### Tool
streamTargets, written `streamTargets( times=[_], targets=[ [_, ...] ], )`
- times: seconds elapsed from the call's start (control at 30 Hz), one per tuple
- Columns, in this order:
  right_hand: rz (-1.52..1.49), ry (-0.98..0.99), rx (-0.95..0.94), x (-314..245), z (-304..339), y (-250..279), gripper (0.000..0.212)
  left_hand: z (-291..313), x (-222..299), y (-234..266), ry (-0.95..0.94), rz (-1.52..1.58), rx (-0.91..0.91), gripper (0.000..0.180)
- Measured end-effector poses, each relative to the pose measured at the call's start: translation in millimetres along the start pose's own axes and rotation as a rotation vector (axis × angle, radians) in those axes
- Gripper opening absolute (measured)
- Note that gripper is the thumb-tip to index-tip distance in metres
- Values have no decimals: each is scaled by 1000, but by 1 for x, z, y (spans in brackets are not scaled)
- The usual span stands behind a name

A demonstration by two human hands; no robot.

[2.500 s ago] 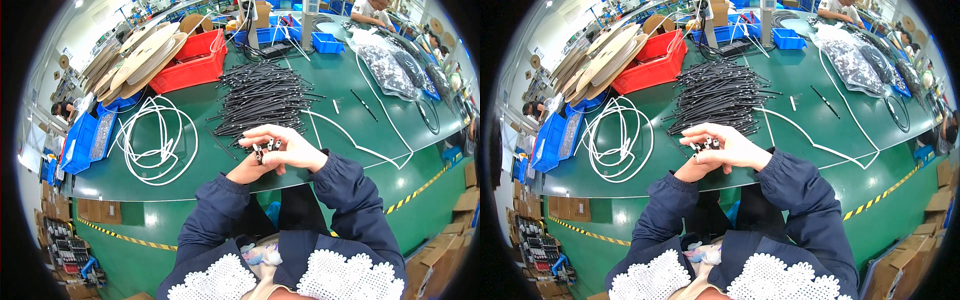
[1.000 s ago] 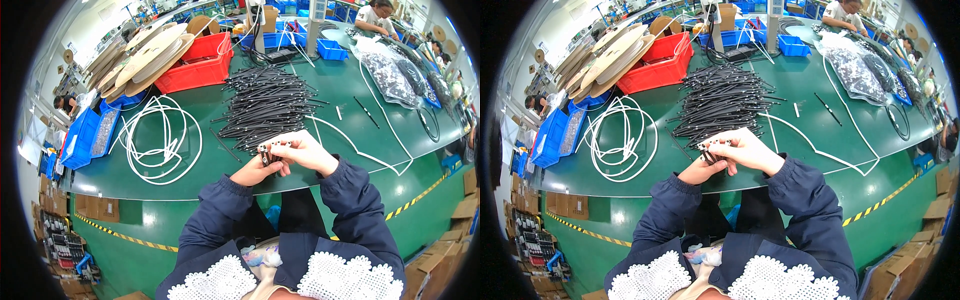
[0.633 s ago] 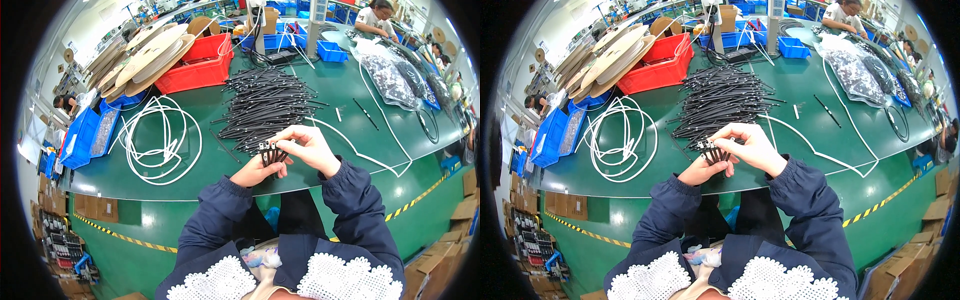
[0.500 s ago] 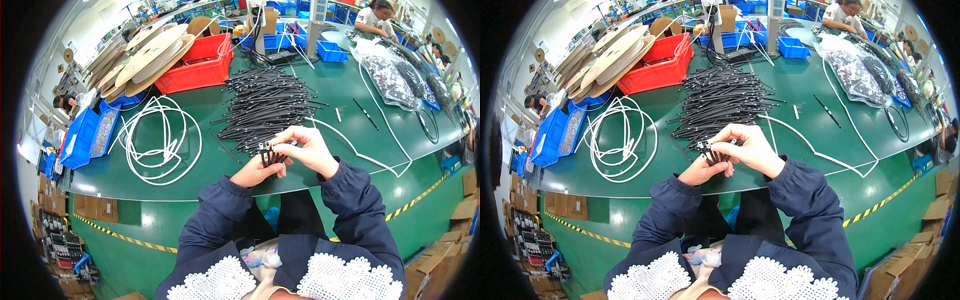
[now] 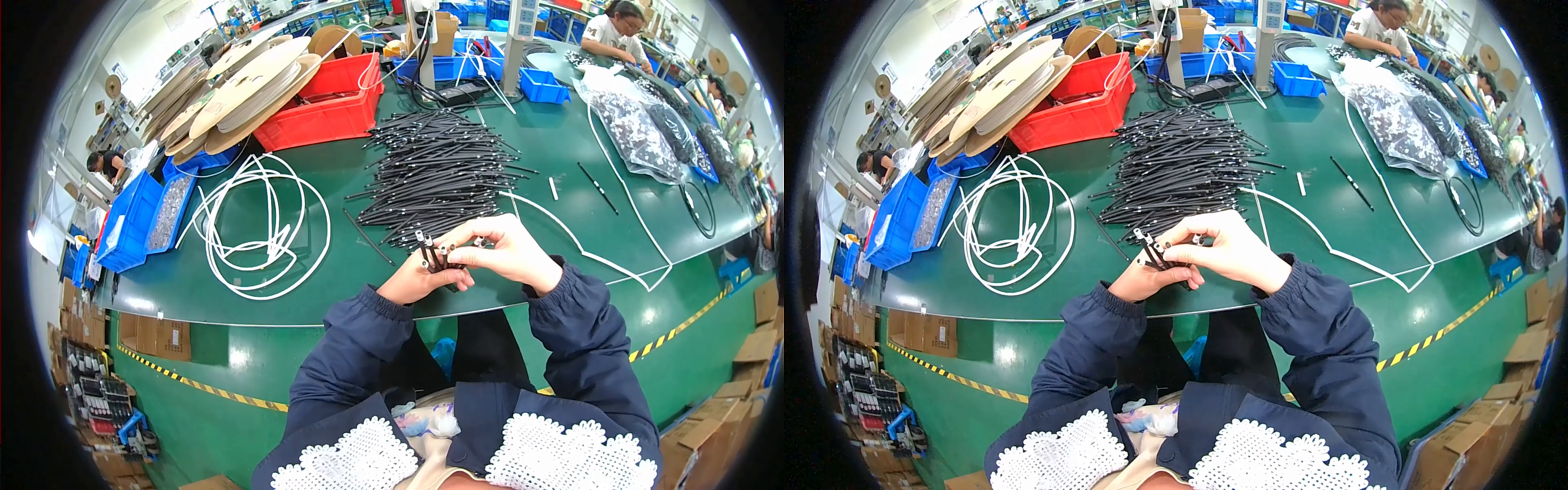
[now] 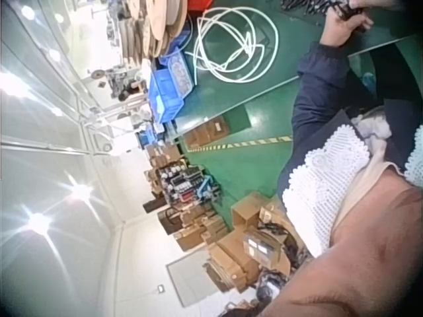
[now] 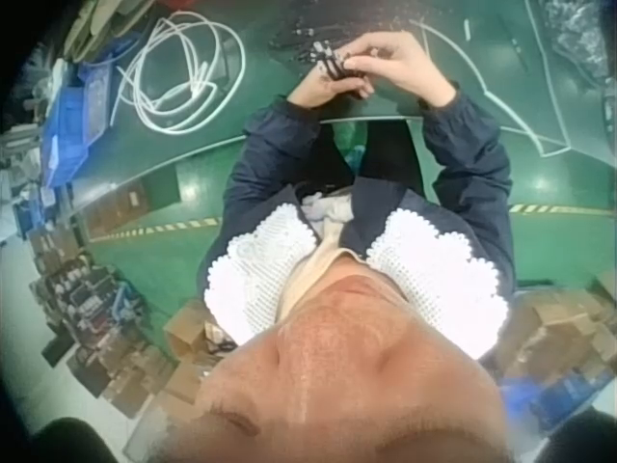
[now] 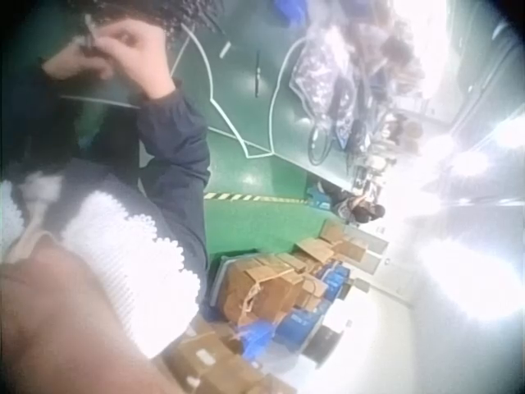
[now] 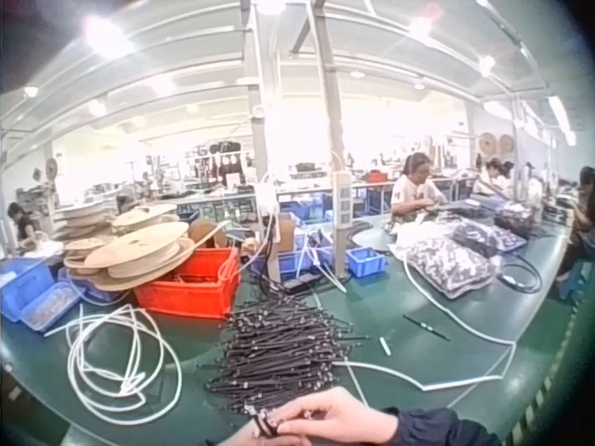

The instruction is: The person assembles small wire harnesses by hand, attaching white connectors to black wires at a factory workbench.

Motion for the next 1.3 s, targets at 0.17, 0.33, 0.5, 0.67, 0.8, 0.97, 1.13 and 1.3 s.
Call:
streamTargets(
  times=[0.17, 0.33, 0.5, 0.67, 0.8, 0.97, 1.13, 1.3],
  targets=[
    [55, 74, 7, 0, -3, -1, 18, 3, -1, -1, 22, -39, -11, 31],
    [159, -47, -56, 0, -1, 0, 24, 0, 1, -2, -44, -27, -33, 17],
    [-64, -38, 98, -3, 9, 21, 27, 3, 0, -1, 26, 62, 29, 24],
    [45, 35, 311, 5, 19, 30, 20, 2, -6, 3, 52, 42, 57, 26],
    [-185, 26, 410, 11, 18, 19, 17, 3, -5, 5, 32, 32, 88, 25],
    [-478, -65, 376, 21, 21, 5, 13, 3, -5, 3, 17, 9, 63, 27],
    [-436, -61, 341, 40, 22, -8, 15, 3, 3, 1, -92, 16, 64, 30],
    [-429, 77, 368, 30, 21, -2, 26, 3, -2, 1, -55, 42, 42, 23]
  ],
)
Point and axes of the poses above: each hand's wrist, its own z-axis away from the middle knuckle, its own y-axis out of the back of the hand, x = y × z, the point moved 9 cm from there along -z, towards the middle knuckle, and after that the axes turned 5 degrees about -x, right-handed, at the moved point
